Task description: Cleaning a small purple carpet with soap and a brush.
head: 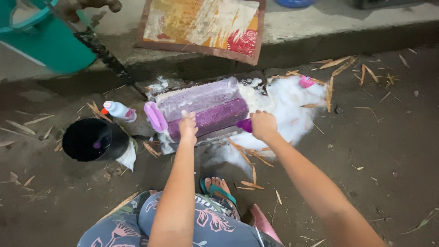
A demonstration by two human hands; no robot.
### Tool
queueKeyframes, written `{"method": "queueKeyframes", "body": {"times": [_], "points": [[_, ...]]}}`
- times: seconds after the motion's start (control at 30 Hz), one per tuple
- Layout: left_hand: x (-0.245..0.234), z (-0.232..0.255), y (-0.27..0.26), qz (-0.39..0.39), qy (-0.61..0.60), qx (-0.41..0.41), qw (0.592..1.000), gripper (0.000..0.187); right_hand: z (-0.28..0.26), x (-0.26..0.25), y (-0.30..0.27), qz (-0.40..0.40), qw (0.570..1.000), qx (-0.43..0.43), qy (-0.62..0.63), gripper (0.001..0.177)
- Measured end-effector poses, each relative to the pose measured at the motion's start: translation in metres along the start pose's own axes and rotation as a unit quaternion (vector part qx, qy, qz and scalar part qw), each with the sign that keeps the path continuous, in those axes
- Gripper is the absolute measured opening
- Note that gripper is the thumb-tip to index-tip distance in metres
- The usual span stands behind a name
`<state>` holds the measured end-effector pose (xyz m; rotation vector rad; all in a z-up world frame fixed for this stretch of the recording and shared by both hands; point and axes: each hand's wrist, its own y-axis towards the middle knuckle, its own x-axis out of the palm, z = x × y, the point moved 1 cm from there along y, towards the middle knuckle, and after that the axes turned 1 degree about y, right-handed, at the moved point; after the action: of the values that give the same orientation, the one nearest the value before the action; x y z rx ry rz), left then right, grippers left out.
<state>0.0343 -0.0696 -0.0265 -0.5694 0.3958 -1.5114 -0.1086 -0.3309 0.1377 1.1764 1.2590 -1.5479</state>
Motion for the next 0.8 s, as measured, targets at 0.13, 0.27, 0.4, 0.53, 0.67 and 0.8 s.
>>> {"method": "queueKeyframes", "body": {"times": [0.13,0.27,0.4,0.53,0.67,0.8], "points": [[-0.001,0.002,0.002,0.004,0.002,-0.009,1.000,0.071,0.025,0.025,0.011,0.005,1.000,0.012,0.020,0.023],[-0.003,0.001,-0.003,0.017,0.028,-0.011,0.999,0.072,0.049,0.017,0.008,0.026,0.997,0.064,0.017,0.021],[0.006,0.000,-0.002,-0.005,0.037,0.004,0.999,0.072,0.029,-0.004,0.005,0.031,0.997,0.062,0.033,0.024],[0.012,0.003,-0.005,-0.026,0.033,0.000,0.999,0.073,0.026,-0.002,0.014,0.032,0.998,0.029,0.044,0.024],[0.006,0.007,-0.011,-0.018,0.026,0.002,1.000,0.073,0.035,0.000,0.016,0.061,0.998,0.028,0.007,0.019],[0.010,0.012,-0.016,-0.030,0.020,0.005,0.999,0.072,0.029,-0.005,0.011,0.037,0.999,0.020,0.001,0.022]]}}
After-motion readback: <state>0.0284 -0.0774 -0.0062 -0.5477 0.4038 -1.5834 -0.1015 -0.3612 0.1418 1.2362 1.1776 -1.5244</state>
